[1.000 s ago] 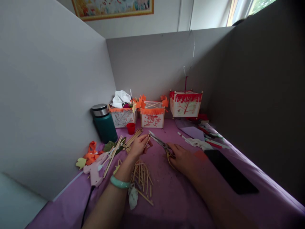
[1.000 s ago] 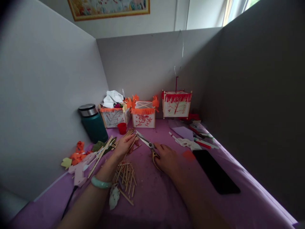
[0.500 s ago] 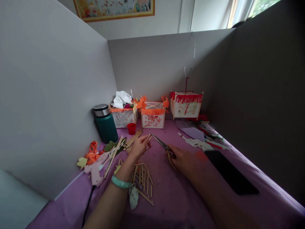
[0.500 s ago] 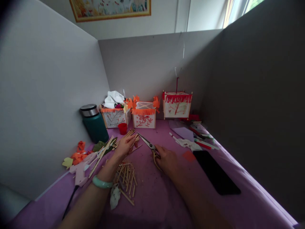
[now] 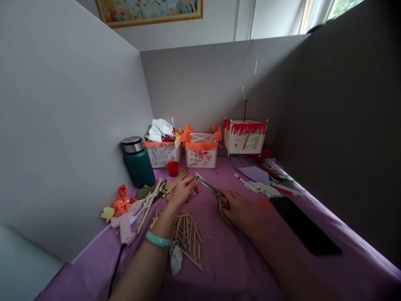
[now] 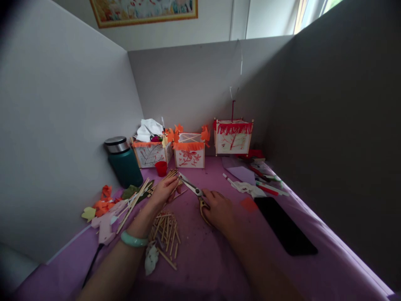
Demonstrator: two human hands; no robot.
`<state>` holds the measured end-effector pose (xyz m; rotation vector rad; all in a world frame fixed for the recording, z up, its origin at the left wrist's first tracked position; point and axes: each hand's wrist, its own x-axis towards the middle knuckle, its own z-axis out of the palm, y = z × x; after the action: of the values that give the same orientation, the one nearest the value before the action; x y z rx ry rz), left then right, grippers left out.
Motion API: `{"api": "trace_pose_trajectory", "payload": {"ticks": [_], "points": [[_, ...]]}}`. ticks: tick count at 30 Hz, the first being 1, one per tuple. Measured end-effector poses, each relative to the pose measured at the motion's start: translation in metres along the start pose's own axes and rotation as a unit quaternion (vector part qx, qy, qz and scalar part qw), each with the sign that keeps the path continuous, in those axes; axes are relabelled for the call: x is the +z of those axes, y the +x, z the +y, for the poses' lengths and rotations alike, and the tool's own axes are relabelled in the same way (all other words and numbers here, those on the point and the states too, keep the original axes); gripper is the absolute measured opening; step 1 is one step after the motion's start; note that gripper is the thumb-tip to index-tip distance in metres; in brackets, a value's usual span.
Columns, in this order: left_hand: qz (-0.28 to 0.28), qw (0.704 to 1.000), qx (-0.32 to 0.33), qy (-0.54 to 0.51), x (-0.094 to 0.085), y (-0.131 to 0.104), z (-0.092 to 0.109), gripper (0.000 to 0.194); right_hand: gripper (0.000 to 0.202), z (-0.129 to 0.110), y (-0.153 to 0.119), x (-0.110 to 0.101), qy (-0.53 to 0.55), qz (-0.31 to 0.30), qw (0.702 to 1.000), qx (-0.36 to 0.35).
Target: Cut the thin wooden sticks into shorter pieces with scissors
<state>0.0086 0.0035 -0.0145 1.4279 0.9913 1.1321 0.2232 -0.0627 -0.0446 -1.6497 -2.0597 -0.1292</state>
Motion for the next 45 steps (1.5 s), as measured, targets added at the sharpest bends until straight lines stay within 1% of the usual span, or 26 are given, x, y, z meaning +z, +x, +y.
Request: {"api": "trace_pose_trajectory", "payload": {"ticks": [3, 10, 14, 18, 20, 24, 32, 36, 39, 42, 45], "points": [[0.0, 1.0, -0.007, -0.005, 0.0, 0.0, 0.0, 0.046, 0.039, -0.002, 0.0, -0.002, -0.006, -0.006, 1.0, 0.002], [0.025, 0.998, -0.05, -0.017, 0.0, 0.0, -0.001, 0.045, 0.039, -0.002, 0.001, -0.007, 0.019, -0.036, 0.999, 0.017], [0.026, 0.998, -0.055, -0.012, -0.002, 0.003, -0.006, 0.05, 0.036, -0.002, 0.002, -0.008, 0.022, -0.054, 0.998, 0.022], [0.013, 0.999, -0.048, -0.01, -0.005, 0.005, -0.01, 0.058, 0.037, 0.0, 0.002, -0.004, 0.033, -0.061, 0.997, 0.018], [0.002, 0.999, -0.04, -0.005, -0.006, 0.006, -0.011, 0.056, 0.039, 0.001, 0.002, -0.002, 0.033, -0.055, 0.998, 0.011], [-0.004, 1.0, -0.027, 0.011, -0.007, 0.006, -0.011, 0.045, 0.044, 0.0, 0.001, -0.002, 0.017, -0.046, 0.999, 0.012], [0.003, 0.999, -0.041, 0.012, -0.005, 0.003, -0.008, 0.041, 0.037, -0.003, 0.0, -0.004, 0.014, -0.035, 0.999, 0.01], [0.006, 0.999, -0.033, 0.037, -0.006, 0.001, -0.008, 0.039, 0.033, -0.002, 0.0, -0.004, 0.011, -0.052, 0.999, 0.013], [0.013, 0.999, -0.041, 0.033, -0.007, 0.002, -0.01, 0.038, 0.033, -0.002, 0.001, -0.005, 0.0, -0.066, 0.998, 0.011], [0.012, 0.998, -0.059, 0.019, -0.007, 0.003, -0.011, 0.041, 0.035, -0.002, 0.001, -0.008, -0.007, -0.079, 0.997, 0.011], [0.007, 0.998, -0.06, 0.023, -0.008, 0.004, -0.011, 0.045, 0.031, -0.004, 0.002, -0.01, -0.01, -0.098, 0.995, 0.017]]}}
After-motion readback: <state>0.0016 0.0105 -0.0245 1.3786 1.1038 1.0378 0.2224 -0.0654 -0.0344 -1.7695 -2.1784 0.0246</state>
